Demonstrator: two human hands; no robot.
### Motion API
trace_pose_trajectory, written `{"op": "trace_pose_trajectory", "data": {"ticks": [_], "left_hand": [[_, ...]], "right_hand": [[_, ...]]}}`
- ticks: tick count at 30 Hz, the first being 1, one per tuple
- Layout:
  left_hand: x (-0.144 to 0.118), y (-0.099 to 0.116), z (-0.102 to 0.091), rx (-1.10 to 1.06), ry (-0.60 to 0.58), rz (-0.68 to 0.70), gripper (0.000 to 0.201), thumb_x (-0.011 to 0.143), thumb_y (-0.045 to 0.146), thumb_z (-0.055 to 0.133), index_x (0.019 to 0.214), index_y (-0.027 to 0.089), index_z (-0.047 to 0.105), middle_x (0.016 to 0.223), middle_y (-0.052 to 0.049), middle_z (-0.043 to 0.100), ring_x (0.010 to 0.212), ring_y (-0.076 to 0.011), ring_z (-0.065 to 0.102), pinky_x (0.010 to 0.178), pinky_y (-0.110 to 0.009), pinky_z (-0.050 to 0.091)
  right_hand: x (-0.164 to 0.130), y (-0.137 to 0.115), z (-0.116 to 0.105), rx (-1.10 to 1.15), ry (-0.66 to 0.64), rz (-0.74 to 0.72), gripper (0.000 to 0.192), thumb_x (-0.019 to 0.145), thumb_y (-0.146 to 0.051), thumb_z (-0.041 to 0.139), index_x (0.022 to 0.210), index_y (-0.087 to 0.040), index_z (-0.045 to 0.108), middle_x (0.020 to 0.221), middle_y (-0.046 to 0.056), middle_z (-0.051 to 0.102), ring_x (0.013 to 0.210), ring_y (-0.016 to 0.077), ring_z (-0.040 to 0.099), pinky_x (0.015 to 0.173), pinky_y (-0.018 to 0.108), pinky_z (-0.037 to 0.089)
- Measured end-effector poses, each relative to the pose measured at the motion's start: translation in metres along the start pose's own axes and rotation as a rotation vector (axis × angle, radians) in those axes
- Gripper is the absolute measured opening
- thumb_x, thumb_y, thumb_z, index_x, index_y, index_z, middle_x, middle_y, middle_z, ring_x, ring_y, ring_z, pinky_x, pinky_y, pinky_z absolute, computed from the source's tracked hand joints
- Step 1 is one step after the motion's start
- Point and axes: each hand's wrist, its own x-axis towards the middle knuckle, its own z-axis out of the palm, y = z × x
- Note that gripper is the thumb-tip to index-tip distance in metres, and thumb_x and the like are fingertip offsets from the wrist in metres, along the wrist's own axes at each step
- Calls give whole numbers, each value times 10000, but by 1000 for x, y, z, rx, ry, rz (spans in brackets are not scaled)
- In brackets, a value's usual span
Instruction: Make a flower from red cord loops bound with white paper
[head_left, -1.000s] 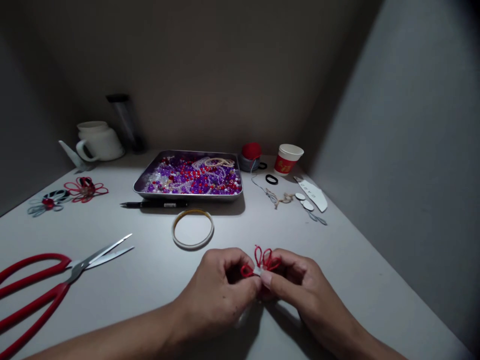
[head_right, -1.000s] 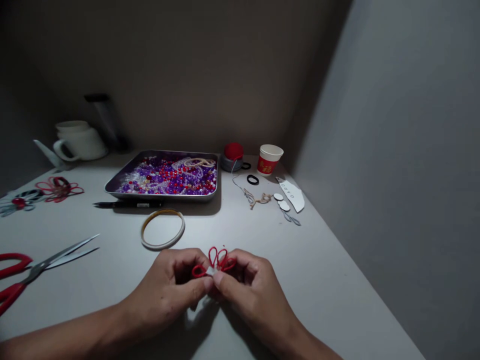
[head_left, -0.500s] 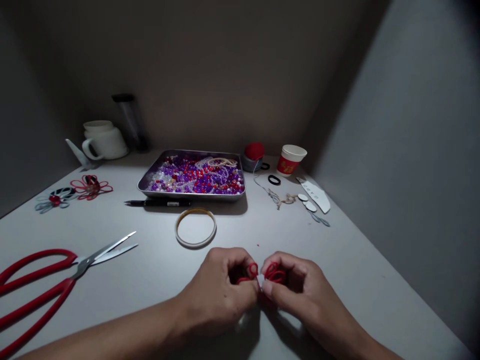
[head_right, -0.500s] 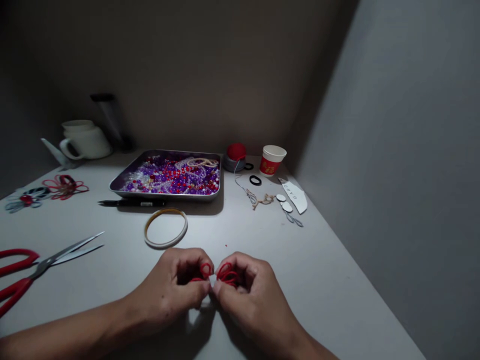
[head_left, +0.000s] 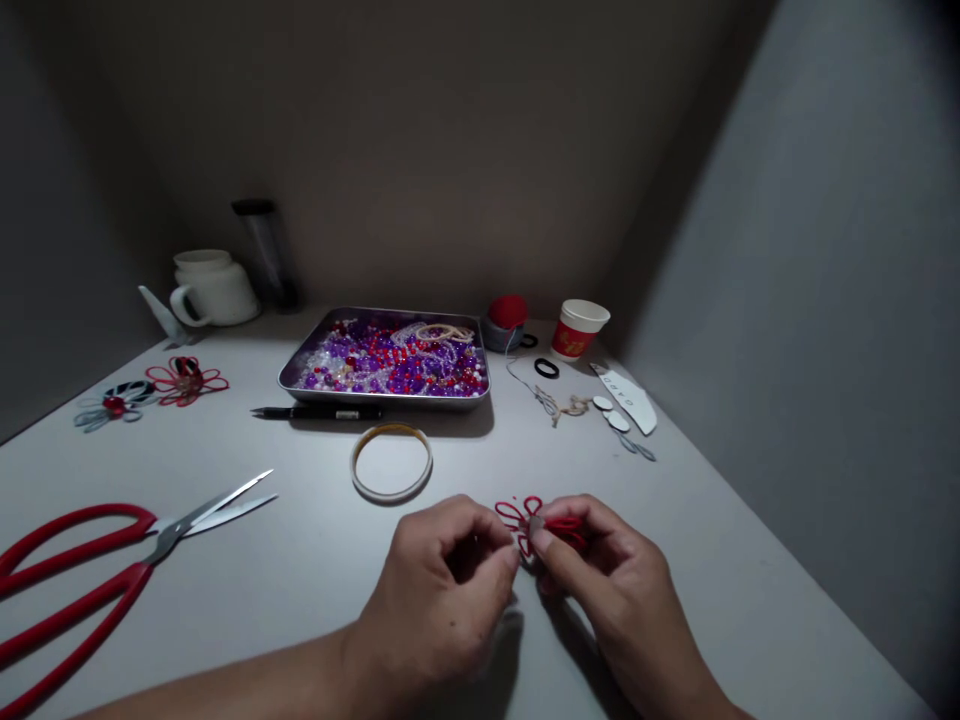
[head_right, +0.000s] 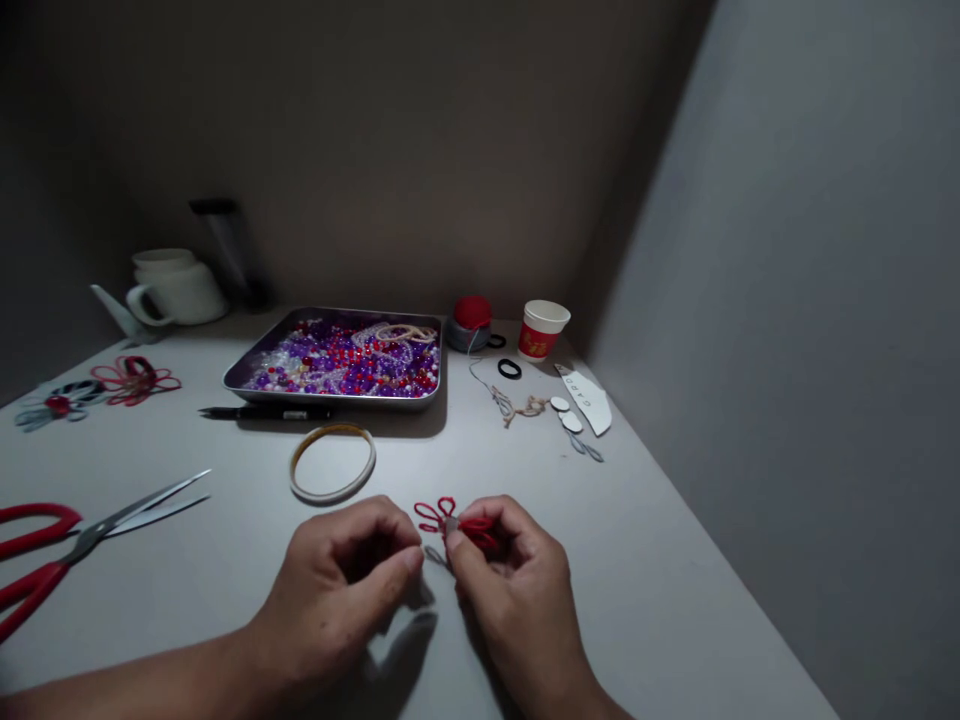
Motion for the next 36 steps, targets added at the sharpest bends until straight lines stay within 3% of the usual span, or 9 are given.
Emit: {"op": "trace_pose_trajectory", "data": {"ticks": [4,7,10,17,23,26,30,33,36], "left_hand": [[5,0,-1,-99,-12,-66,338,705,219,601,1028,165,517,784,-7,570,510,-73,453,471,-203,381],[8,-2,-2,-136,-152,-143,112,706,208,586,786,135,558,604,26,523,493,-71,425,455,-190,339],[8,-3,-1,-122,-169,-191,66,689,170,553,644,139,517,511,43,476,458,-68,400,434,-191,304],[7,0,1,-133,-134,-214,58,695,174,524,647,141,514,526,18,526,461,-80,436,442,-201,330],[5,0,-3,-160,-270,-147,73,696,178,529,693,117,569,612,-25,584,524,-95,481,488,-215,363],[5,0,-3,-131,-261,-193,113,707,187,505,638,119,563,561,-26,586,452,-87,458,443,-212,342],[7,2,0,-97,-169,-218,134,704,190,504,613,120,573,559,-27,603,433,-82,454,430,-204,341],[9,5,1,-53,-55,-230,166,719,210,513,603,119,591,493,9,554,399,-67,412,411,-193,318],[10,6,1,-51,-58,-248,186,729,231,521,597,121,593,432,33,494,374,-67,394,394,-196,307]], "right_hand": [[0,0,-1,62,-120,50,195,691,-339,621,691,-169,526,556,-36,525,456,97,477,442,219,399],[-1,1,0,38,-178,15,158,684,-301,631,671,-158,562,541,-38,510,487,94,460,455,209,382],[-2,1,-1,2,-180,2,142,678,-276,637,733,-148,609,595,-11,553,529,107,482,469,214,385],[-3,-2,-3,26,-120,-44,314,678,-269,617,969,-157,585,822,65,622,720,181,571,588,278,463],[-1,-6,-4,-66,-184,-10,351,670,-198,598,1010,-161,520,682,-13,550,618,133,526,577,256,445],[-1,-4,-5,-66,-226,-22,396,668,-190,594,1053,-148,507,691,-7,543,622,137,532,581,265,464],[-6,0,-5,-150,-13,-169,393,681,-224,608,1060,-180,513,889,57,583,602,130,546,541,263,482],[-10,1,-4,-255,205,-331,196,694,-209,612,884,-204,560,774,25,589,523,121,536,486,246,471],[-10,1,-1,-243,74,-297,56,701,-191,616,741,-200,578,671,21,620,569,152,604,517,238,510]]}}
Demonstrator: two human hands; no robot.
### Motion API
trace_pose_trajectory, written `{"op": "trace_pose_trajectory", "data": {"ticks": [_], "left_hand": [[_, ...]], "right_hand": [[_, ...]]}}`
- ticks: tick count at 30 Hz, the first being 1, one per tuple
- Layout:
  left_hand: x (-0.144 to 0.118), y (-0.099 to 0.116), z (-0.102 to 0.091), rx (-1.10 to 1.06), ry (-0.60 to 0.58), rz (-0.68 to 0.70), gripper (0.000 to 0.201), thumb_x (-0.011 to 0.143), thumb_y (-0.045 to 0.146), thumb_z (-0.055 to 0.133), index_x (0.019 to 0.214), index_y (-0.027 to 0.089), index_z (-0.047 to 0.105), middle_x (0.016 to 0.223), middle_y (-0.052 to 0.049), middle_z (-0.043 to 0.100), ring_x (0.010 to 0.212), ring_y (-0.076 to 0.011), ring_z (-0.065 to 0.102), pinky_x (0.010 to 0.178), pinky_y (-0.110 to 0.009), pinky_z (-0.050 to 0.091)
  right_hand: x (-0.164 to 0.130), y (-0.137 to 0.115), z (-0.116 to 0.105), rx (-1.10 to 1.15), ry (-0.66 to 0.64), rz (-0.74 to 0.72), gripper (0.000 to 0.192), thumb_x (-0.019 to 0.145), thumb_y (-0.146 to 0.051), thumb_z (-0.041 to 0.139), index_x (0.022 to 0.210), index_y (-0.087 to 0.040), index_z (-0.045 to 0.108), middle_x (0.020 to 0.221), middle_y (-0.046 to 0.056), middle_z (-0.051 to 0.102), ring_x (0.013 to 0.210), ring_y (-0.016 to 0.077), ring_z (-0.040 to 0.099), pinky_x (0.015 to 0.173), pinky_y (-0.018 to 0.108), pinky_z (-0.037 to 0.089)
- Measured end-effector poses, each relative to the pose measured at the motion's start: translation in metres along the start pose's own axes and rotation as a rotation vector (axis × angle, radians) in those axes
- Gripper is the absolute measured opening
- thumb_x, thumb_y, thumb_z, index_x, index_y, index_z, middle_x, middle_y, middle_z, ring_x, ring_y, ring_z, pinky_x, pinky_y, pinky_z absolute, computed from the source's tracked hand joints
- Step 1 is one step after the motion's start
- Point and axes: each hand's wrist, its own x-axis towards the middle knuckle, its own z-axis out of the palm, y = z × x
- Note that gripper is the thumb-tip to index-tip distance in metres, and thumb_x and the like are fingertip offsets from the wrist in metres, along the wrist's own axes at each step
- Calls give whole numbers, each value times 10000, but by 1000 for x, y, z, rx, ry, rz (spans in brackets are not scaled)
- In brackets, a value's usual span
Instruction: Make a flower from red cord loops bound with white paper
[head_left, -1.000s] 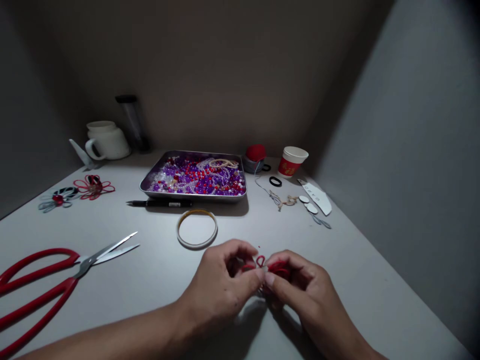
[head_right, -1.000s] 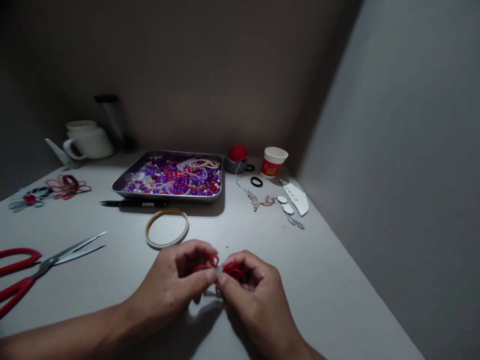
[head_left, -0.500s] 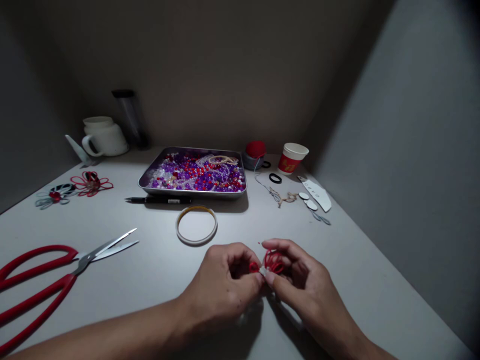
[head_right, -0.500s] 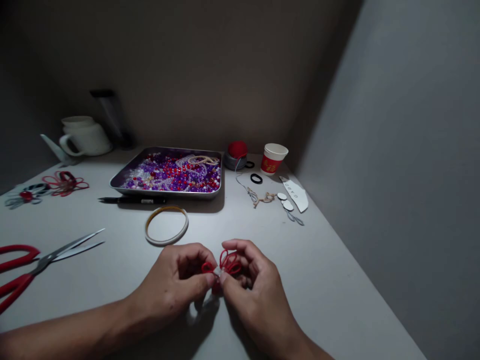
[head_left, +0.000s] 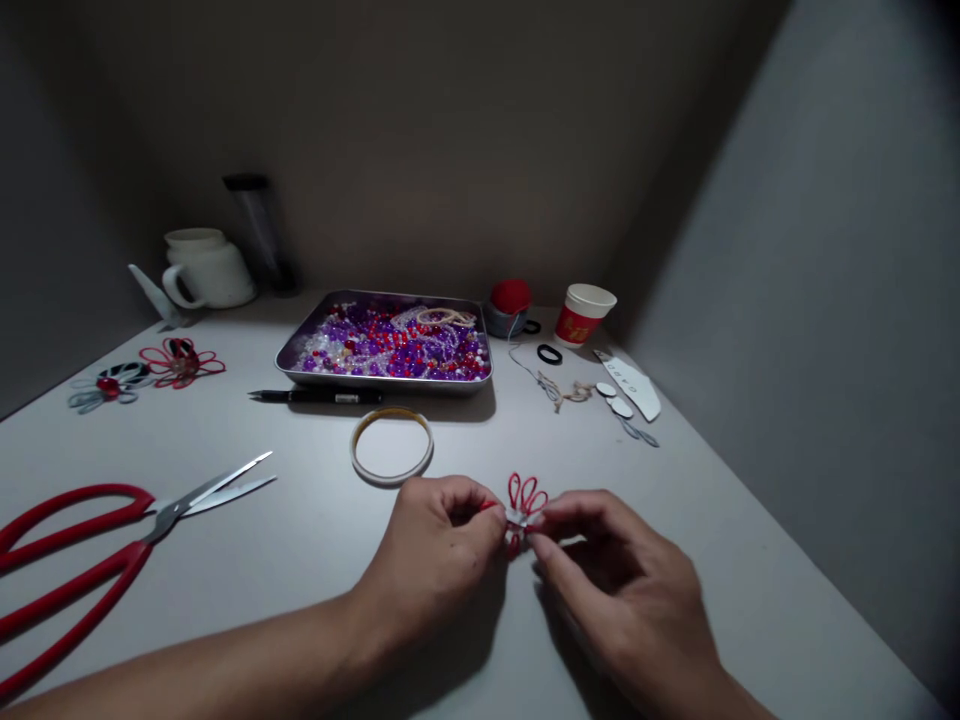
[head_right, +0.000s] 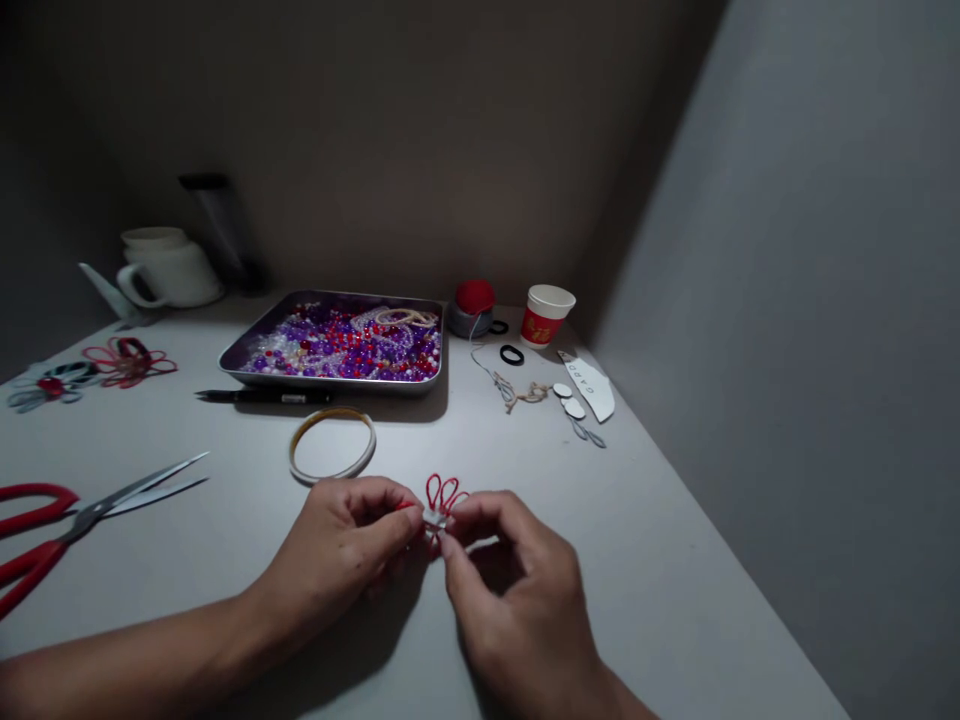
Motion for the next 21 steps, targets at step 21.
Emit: {"op": "trace_pose_trajectory", "data": {"ticks": [21], "left_hand": [[-4,-9,-1,62,-173,78,99,722,173,512,631,141,537,547,25,493,506,-86,431,480,-208,343]], "right_hand": [[10,1,-4,3,-275,131,162,731,-204,584,614,-161,687,651,48,683,616,171,615,570,255,478]]}}
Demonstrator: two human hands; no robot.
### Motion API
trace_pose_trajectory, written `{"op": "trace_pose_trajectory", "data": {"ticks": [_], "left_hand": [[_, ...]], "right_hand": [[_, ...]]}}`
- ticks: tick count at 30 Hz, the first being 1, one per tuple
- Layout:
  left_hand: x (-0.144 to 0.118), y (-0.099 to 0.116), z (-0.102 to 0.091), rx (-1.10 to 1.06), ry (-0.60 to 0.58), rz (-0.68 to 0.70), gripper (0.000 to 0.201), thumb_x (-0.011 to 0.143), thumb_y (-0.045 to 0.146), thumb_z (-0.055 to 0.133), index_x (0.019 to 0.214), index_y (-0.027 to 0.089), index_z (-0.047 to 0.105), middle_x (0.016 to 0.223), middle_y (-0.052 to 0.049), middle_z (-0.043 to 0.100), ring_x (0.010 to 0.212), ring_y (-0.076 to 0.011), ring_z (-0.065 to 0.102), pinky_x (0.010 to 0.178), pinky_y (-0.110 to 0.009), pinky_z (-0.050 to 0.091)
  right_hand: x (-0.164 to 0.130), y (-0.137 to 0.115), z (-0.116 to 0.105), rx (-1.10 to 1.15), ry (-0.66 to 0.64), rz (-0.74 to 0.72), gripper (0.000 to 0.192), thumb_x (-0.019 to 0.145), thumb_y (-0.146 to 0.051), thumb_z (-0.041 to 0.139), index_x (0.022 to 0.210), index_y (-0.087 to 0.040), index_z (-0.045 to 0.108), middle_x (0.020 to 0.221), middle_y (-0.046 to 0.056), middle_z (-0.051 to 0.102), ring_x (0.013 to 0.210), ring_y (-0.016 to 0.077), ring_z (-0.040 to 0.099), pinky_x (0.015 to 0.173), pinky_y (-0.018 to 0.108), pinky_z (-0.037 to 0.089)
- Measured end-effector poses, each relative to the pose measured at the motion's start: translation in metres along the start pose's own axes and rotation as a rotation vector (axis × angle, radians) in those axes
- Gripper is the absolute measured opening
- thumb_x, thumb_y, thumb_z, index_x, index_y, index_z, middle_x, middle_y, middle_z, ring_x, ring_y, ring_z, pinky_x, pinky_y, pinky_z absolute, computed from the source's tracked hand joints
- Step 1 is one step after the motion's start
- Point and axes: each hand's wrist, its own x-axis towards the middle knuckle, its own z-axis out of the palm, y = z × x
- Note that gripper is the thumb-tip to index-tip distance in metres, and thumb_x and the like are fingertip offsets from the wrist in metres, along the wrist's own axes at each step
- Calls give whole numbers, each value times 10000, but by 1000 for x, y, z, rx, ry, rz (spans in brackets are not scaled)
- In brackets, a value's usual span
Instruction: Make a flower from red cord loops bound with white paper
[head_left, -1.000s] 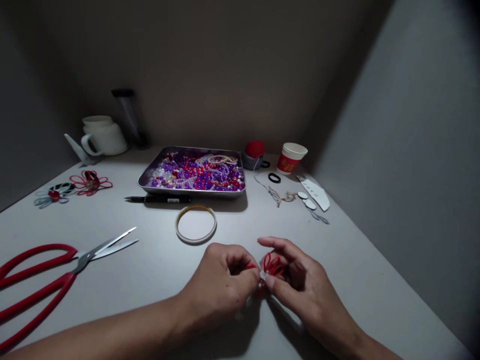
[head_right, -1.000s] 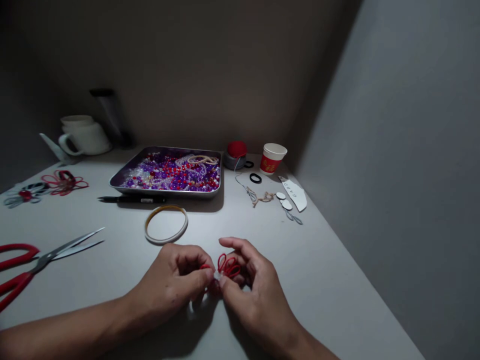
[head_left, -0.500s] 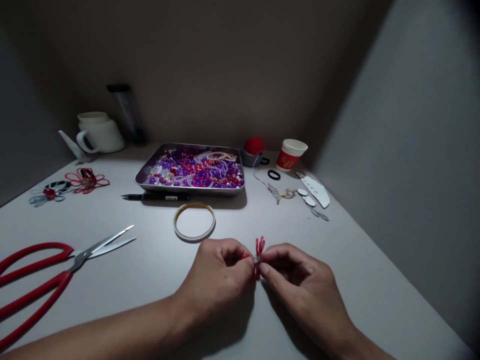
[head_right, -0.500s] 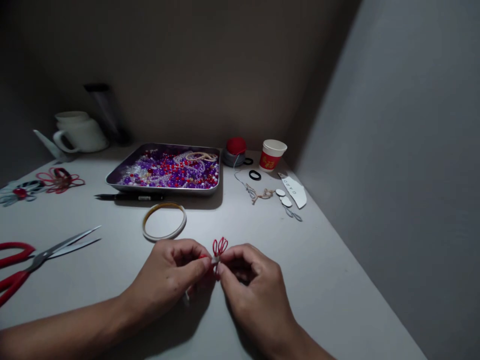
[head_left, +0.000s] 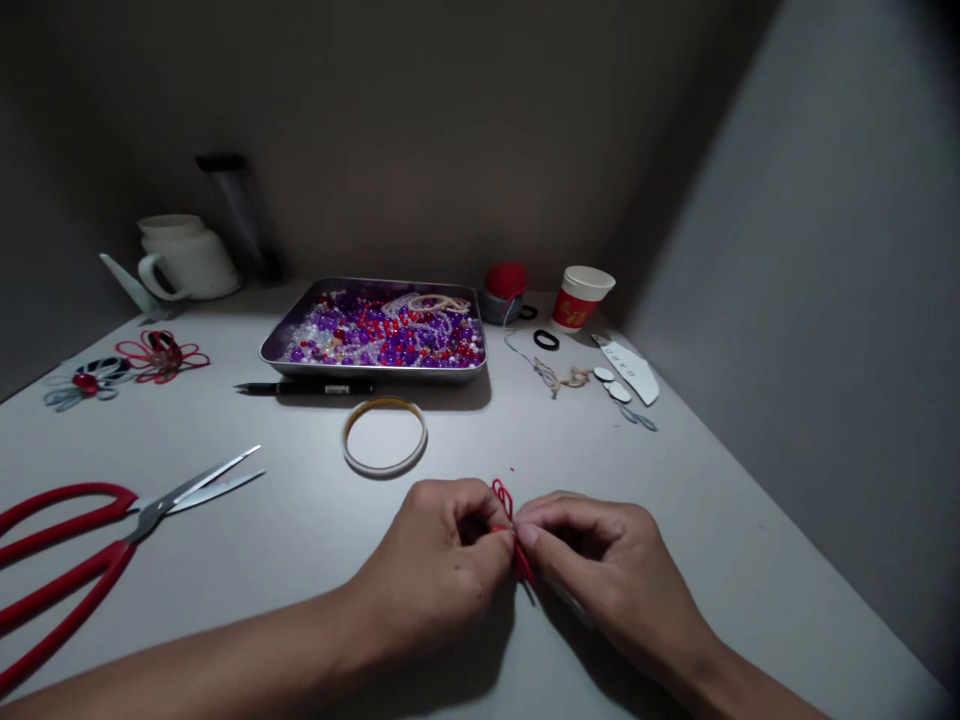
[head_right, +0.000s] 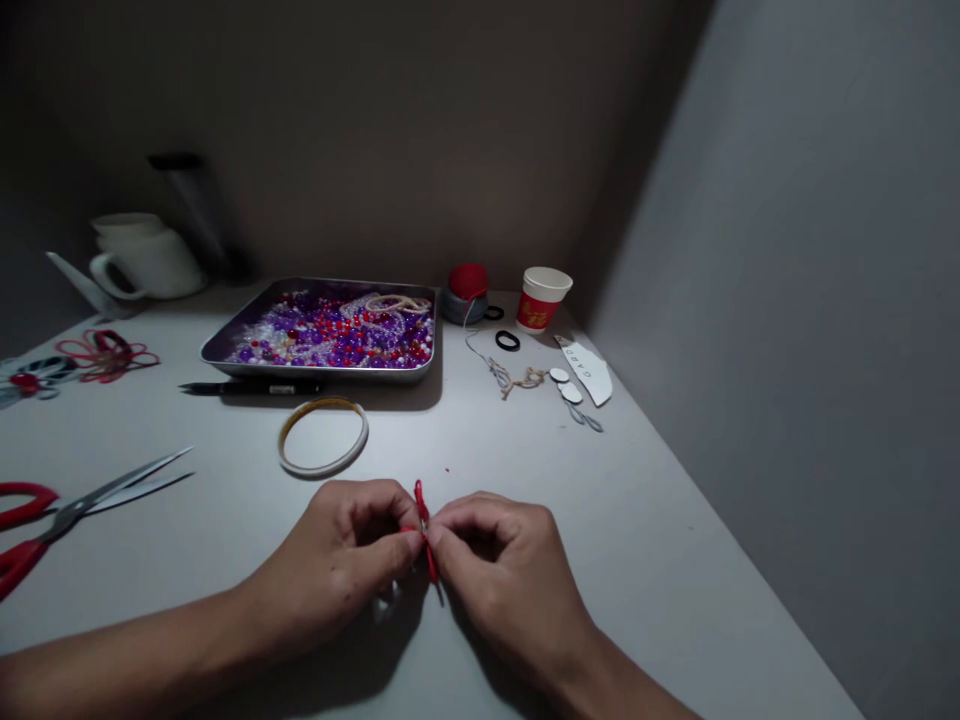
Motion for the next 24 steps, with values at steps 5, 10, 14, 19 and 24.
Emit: {"op": "trace_pose_trajectory", "data": {"ticks": [5,10,14,19,24], "left_hand": [[1,0,-1,16,-20,5,102,717,185,516,631,136,541,554,16,494,529,-98,423,484,-218,327],[2,-1,0,8,-13,3,96,711,174,510,626,136,533,554,20,484,527,-93,403,480,-219,311],[1,-2,0,9,-15,2,94,708,172,510,622,137,529,548,22,478,524,-93,404,480,-220,311],[0,-1,0,4,-20,-1,89,706,156,500,625,138,531,547,23,478,523,-92,411,479,-217,315],[3,0,-1,-5,-13,-7,85,702,156,502,623,138,526,544,24,479,511,-88,410,472,-213,318]], "right_hand": [[1,0,-1,2,-2,20,129,700,-203,605,602,-166,681,655,46,690,619,178,619,564,252,484],[1,2,-1,-20,-7,24,150,711,-193,587,590,-167,672,649,44,686,613,176,617,562,256,484],[1,1,0,4,-6,14,120,697,-181,601,602,-165,672,651,41,684,610,171,617,560,251,487],[1,0,0,-4,-9,26,103,687,-166,607,613,-158,677,660,48,686,620,175,622,575,255,489],[1,1,0,-16,-15,25,142,710,-179,574,606,-150,667,658,51,678,618,171,611,572,254,475]]}}
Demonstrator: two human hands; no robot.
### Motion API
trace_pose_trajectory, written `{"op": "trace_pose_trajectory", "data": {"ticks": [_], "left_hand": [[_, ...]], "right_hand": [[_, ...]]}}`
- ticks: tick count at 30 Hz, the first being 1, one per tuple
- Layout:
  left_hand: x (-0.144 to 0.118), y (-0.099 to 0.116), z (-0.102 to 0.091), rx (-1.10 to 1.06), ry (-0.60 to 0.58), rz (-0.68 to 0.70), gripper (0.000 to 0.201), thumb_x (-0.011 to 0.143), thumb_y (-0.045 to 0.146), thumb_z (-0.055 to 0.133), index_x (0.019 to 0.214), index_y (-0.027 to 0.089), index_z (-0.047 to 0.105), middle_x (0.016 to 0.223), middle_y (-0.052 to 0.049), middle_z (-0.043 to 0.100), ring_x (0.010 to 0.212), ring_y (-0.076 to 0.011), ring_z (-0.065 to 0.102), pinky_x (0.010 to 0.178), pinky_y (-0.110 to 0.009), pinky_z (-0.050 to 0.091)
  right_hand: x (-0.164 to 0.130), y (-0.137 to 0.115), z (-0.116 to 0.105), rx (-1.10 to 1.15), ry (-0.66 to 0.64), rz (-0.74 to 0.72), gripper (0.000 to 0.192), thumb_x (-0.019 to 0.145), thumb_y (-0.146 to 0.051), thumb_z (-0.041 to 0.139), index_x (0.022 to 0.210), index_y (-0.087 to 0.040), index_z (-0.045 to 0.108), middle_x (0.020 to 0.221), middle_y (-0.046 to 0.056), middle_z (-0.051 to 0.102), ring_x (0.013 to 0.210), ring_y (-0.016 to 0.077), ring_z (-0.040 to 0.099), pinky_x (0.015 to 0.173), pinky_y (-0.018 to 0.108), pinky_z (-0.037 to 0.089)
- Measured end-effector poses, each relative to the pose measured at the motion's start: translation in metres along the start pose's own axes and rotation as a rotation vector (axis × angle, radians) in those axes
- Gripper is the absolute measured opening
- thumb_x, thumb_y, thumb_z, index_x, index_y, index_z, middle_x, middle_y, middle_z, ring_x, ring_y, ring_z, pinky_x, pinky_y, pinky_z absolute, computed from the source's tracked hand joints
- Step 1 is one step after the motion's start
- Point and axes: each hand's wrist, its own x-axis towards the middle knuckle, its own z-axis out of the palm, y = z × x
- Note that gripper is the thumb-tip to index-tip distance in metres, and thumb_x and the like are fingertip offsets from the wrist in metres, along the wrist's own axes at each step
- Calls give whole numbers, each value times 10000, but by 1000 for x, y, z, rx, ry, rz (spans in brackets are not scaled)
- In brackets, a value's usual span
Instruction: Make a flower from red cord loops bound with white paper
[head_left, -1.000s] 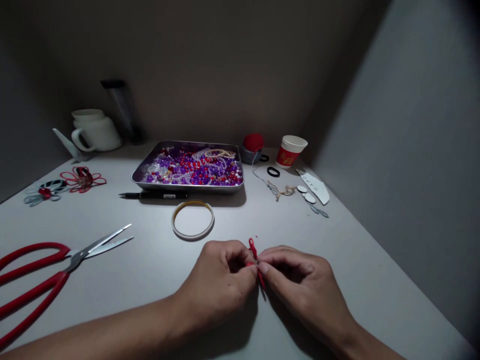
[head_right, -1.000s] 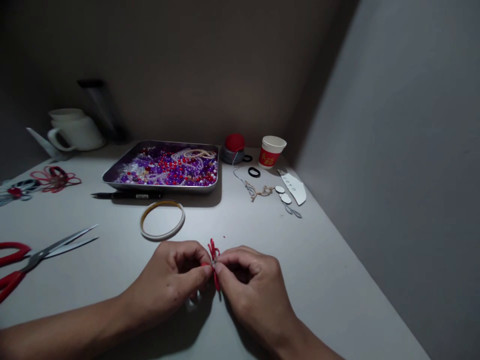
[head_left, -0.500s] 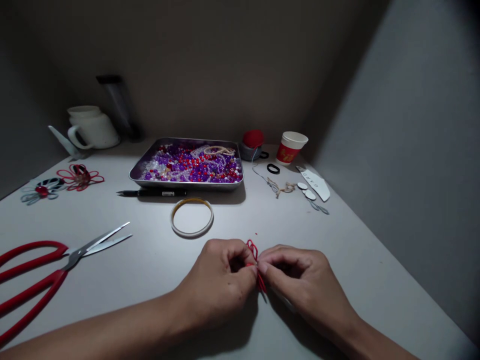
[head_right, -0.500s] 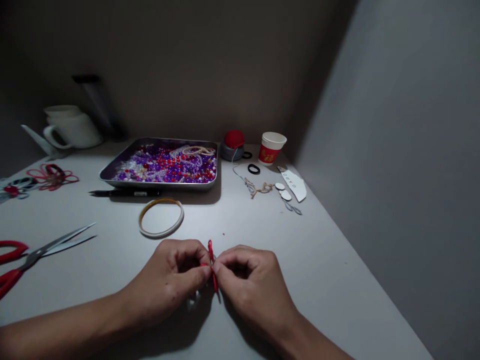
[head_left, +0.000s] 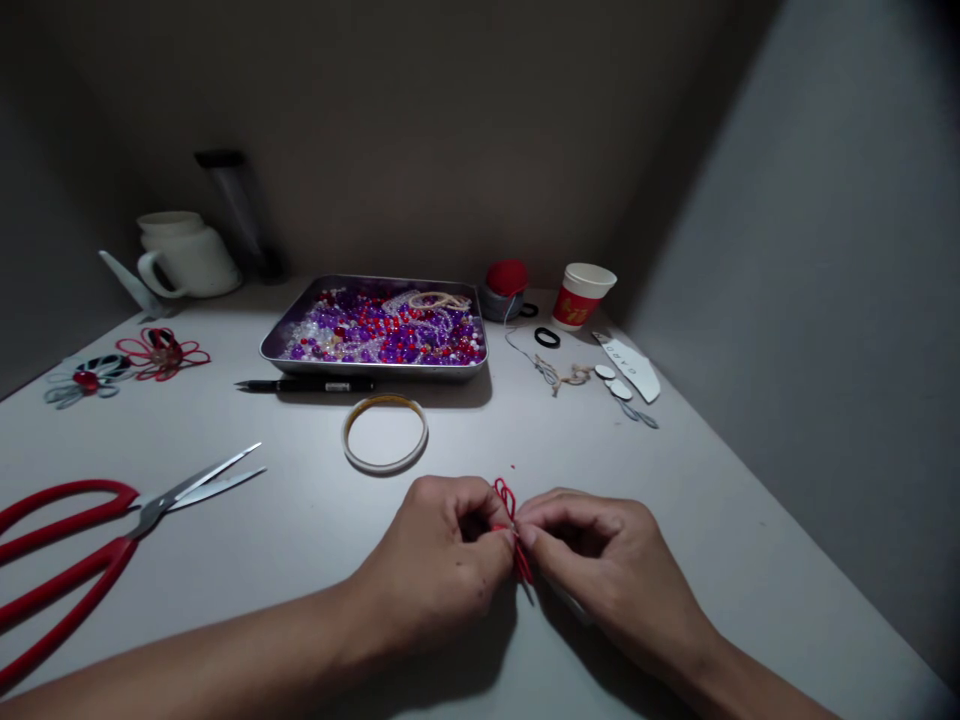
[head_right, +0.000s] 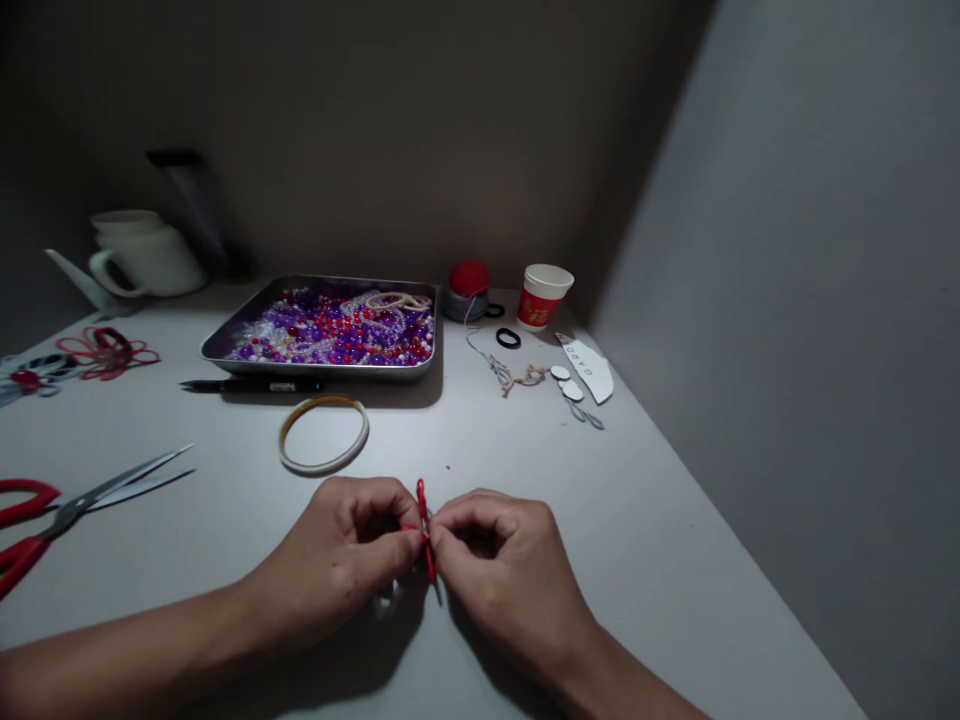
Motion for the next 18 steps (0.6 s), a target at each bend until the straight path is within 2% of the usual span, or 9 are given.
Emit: {"op": "trace_pose_trajectory", "data": {"ticks": [18], "left_hand": [[0,-1,0,66,-9,10,83,694,147,487,622,141,528,536,29,473,508,-87,395,466,-212,297]], "right_hand": [[3,-2,0,-16,-26,130,168,659,-258,547,603,-134,646,628,78,670,588,181,576,556,275,453]]}}
